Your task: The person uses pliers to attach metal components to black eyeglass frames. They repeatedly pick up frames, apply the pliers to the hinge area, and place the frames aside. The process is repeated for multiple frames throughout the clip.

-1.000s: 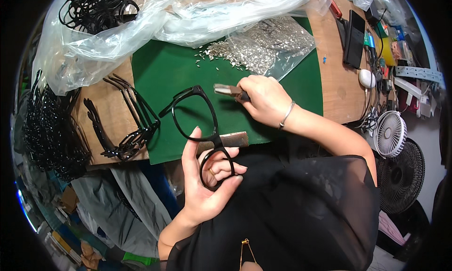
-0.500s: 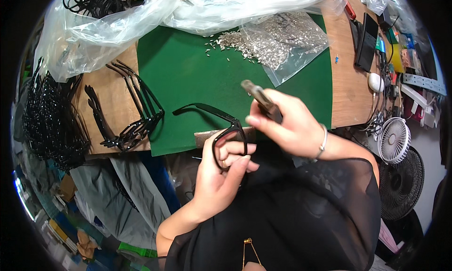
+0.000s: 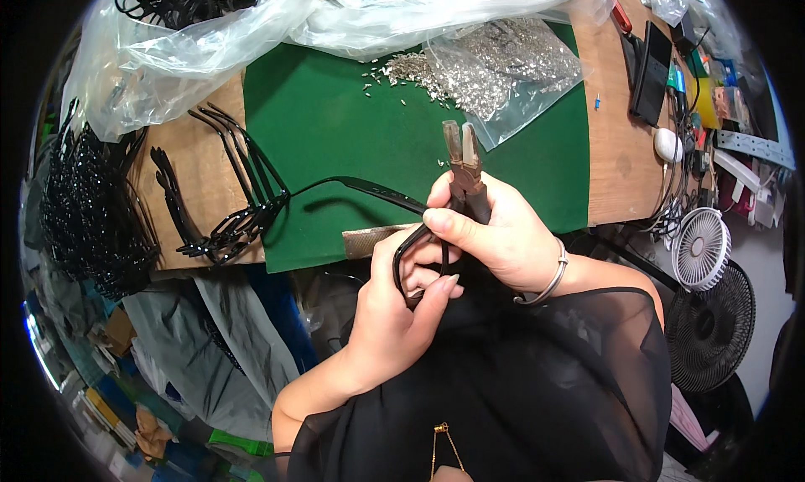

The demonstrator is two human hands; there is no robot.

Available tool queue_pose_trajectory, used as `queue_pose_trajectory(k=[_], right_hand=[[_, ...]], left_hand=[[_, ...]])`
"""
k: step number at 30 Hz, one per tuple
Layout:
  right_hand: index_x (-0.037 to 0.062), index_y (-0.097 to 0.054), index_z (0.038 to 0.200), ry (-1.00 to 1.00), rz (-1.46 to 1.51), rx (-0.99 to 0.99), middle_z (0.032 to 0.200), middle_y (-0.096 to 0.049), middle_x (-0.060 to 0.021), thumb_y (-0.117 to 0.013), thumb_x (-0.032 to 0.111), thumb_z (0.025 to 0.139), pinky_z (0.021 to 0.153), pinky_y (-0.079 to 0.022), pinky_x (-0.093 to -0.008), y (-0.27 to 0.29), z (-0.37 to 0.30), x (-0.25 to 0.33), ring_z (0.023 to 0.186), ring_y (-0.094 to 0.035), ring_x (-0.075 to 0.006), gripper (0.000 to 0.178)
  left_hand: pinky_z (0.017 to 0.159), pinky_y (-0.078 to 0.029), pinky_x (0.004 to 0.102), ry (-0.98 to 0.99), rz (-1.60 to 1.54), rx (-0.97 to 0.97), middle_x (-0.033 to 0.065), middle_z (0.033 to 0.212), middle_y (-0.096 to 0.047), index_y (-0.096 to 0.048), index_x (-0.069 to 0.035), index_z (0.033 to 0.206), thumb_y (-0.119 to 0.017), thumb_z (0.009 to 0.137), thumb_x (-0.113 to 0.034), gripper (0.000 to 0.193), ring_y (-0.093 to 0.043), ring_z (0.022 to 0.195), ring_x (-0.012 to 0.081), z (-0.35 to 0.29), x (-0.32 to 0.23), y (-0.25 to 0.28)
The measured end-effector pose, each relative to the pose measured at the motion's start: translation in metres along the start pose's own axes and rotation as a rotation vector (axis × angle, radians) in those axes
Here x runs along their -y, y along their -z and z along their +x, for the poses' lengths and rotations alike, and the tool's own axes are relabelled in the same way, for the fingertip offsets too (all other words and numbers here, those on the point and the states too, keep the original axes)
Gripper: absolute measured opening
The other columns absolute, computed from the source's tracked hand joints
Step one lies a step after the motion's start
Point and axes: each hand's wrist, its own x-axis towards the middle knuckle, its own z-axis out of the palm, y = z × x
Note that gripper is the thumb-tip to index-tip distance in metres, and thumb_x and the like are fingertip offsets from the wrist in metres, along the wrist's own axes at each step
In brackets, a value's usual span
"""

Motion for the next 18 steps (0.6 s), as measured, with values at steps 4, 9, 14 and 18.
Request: queue_pose_trajectory(k=[4, 9, 14, 18], right_hand=[[0.0012, -0.047, 0.090, 0.112, -0.101, 0.098, 0.075, -0.054, -0.0024, -0.058, 0.012, 0.084, 0.062, -0.044, -0.0223, 0.002, -0.010, 0.000, 0.067, -0.052, -0.0072, 0.017], [0.0050, -0.050, 0.087, 0.441, -1.068, 0.303, 0.076, -0.056, -0.0097, -0.064, 0.002, 0.063, 0.065, -0.045, -0.0352, 0.025, -0.014, -0.001, 0.073, -0.056, -0.0283, 0.027], [0.0058, -0.050, 0.084, 0.499, -1.131, 0.454, 0.080, -0.055, -0.0092, -0.063, 0.008, 0.066, 0.069, -0.044, -0.0350, 0.019, -0.007, 0.003, 0.077, -0.054, -0.0278, 0.022], [0.0063, -0.049, 0.081, 0.574, -1.190, 0.577, 0.077, -0.053, -0.0090, -0.063, 0.012, 0.066, 0.069, -0.043, -0.0351, 0.020, 0.002, 0.012, 0.076, -0.053, -0.0273, 0.021]], left_hand=[[0.069, -0.051, 0.0235, 0.120, -0.270, 0.036, 0.0140, 0.101, -0.054, -0.030, 0.004, 0.120, -0.050, 0.080, 0.009, 0.045, -0.056, 0.083, 0.0116, -0.007, -0.015, 0.013], [0.068, -0.050, 0.0231, 0.183, -0.191, 0.034, 0.0155, 0.100, -0.057, -0.034, 0.007, 0.118, -0.050, 0.080, 0.009, 0.041, -0.059, 0.074, 0.0118, -0.033, -0.028, 0.025], [0.065, -0.050, 0.0236, 0.199, -0.081, 0.007, 0.0126, 0.095, -0.060, -0.043, 0.007, 0.112, -0.054, 0.078, 0.010, 0.036, -0.061, 0.075, 0.0129, -0.039, -0.030, 0.020], [0.063, -0.050, 0.0243, 0.058, 0.267, 0.022, 0.0126, 0.089, -0.061, -0.046, 0.006, 0.109, -0.057, 0.075, 0.009, 0.036, -0.062, 0.072, 0.0157, -0.040, -0.027, 0.017]])
